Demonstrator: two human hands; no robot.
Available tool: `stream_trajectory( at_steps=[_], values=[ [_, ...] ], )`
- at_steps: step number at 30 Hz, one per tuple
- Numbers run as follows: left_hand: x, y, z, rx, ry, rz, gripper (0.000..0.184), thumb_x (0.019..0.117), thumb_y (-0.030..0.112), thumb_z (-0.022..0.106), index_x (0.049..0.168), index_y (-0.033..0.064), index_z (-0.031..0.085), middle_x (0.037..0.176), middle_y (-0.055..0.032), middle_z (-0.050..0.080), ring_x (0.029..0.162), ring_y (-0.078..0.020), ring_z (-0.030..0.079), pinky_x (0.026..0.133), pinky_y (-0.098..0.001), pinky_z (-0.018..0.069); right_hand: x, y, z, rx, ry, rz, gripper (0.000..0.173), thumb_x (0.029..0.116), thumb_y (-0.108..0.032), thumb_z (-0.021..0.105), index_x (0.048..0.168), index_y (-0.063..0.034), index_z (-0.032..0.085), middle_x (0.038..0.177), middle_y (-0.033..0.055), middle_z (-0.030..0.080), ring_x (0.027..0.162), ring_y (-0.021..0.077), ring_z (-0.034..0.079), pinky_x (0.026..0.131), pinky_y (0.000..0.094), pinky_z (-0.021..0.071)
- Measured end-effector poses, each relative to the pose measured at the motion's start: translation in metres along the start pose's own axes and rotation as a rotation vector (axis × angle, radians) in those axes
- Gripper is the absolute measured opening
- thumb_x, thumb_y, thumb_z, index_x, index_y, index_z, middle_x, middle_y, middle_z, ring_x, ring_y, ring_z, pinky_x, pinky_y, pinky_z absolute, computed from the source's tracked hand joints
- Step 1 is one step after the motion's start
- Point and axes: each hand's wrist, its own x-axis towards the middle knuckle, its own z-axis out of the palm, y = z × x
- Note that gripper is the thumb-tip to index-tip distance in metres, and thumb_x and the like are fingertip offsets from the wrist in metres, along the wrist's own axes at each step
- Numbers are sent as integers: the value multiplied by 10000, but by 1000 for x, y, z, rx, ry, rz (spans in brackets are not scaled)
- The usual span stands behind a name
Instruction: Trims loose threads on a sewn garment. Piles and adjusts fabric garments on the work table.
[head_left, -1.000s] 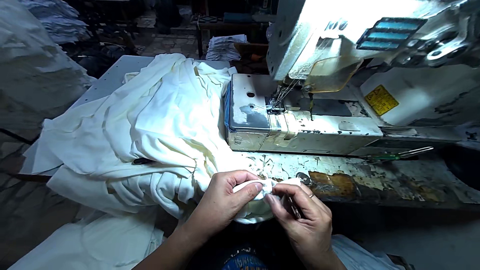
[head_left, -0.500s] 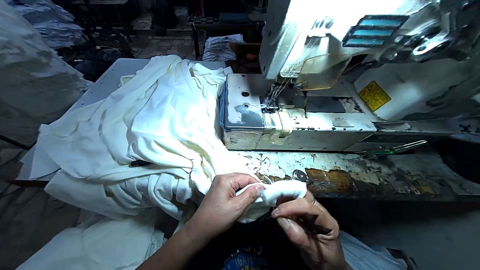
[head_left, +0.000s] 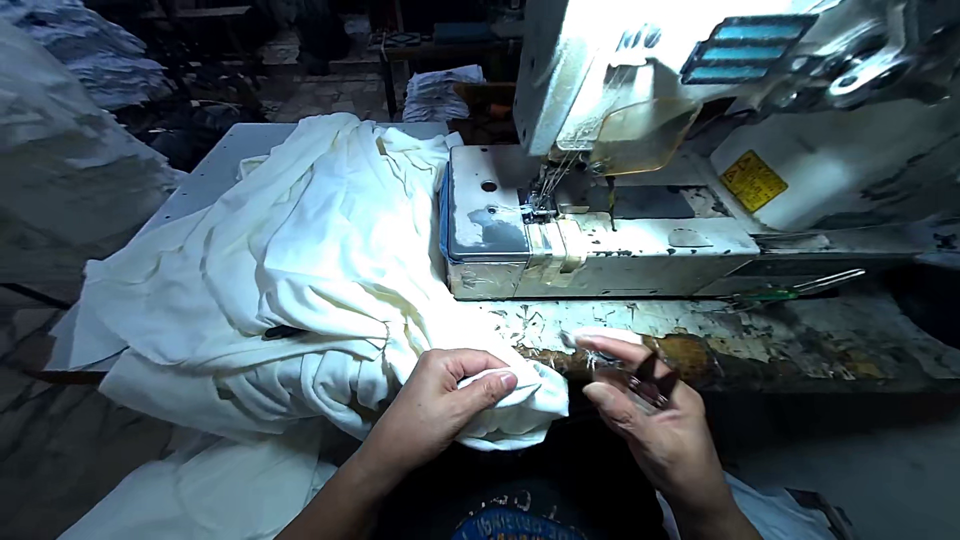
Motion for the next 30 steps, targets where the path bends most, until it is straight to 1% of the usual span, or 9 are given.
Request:
stream_trajectory(
  at_steps=[2, 5, 10, 14, 17, 20, 23, 25, 30],
  values=[
    [-1, -1, 2, 4, -18, 44, 166, 975, 149, 644, 873, 70, 749, 814, 87, 679, 764, 80, 608, 701, -102, 499, 9, 1, 0, 131, -172, 173, 367, 906, -274, 753, 1242, -137, 698, 1104, -121, 717, 648, -126, 516, 545, 67, 431],
    [-4, -8, -4, 251, 89, 177, 199, 964, 210, 660, 875, 59, 754, 791, 61, 636, 750, 70, 569, 669, -91, 459, 22, 2, 4, 290, -207, 382, 43, 894, -199, 767, 909, -201, 727, 708, -130, 646, 497, -107, 445, 446, 81, 357],
    [-16, -22, -25, 258, 128, 109, 250, 964, 217, 641, 778, 83, 738, 734, 92, 638, 701, 84, 567, 636, -97, 456, 29, 13, 0, 288, -52, 458, 133, 870, -51, 718, 817, -160, 664, 625, -86, 625, 438, -65, 435, 413, 107, 344],
    [-11, -20, -28, 220, 40, -12, 213, 956, 240, 652, 823, 92, 728, 757, 106, 622, 687, 98, 545, 622, -88, 441, 26, 14, 2, 279, -92, 489, 135, 856, -83, 741, 797, -181, 671, 614, -100, 609, 436, -76, 420, 409, 100, 330],
    [1, -10, -15, 172, -45, 22, 272, 952, 280, 706, 1097, 53, 740, 987, 38, 697, 882, 38, 634, 796, -134, 533, 26, 5, 4, 267, -138, 450, 107, 862, -134, 766, 815, -192, 689, 629, -115, 604, 447, -85, 416, 411, 93, 331],
    [9, -9, -1, 31, -15, -5, 140, 948, 196, 701, 919, 66, 744, 832, 74, 662, 760, 54, 603, 697, -123, 504, 21, 6, 7, 53, -47, 276, 59, 919, -217, 732, 931, -159, 736, 757, -113, 637, 524, -84, 453, 470, 91, 373],
    [13, -9, -2, -154, 14, -113, 134, 939, 98, 659, 818, 111, 715, 691, 114, 636, 638, 53, 591, 618, -132, 496, 11, 5, 2, -504, 139, -29, 361, 1062, -303, 500, 1221, -41, 690, 1070, 33, 682, 835, -28, 591, 734, 144, 484],
    [14, -6, -2, -250, 40, -183, 173, 940, 60, 635, 795, 121, 708, 676, 102, 638, 622, 38, 594, 608, -144, 501, 1, -8, 4, -510, 150, -89, 411, 1102, -317, 424, 1255, -10, 650, 999, 30, 628, 723, -52, 513, 633, 118, 437],
    [15, -2, 2, -321, 59, -211, 185, 954, 49, 601, 824, 106, 720, 695, 74, 670, 636, 13, 631, 620, -163, 534, -20, -29, 19, -98, -229, 154, 297, 1105, -213, 421, 1236, -10, 594, 861, -4, 597, 558, -41, 491, 482, 143, 459]
  ],
)
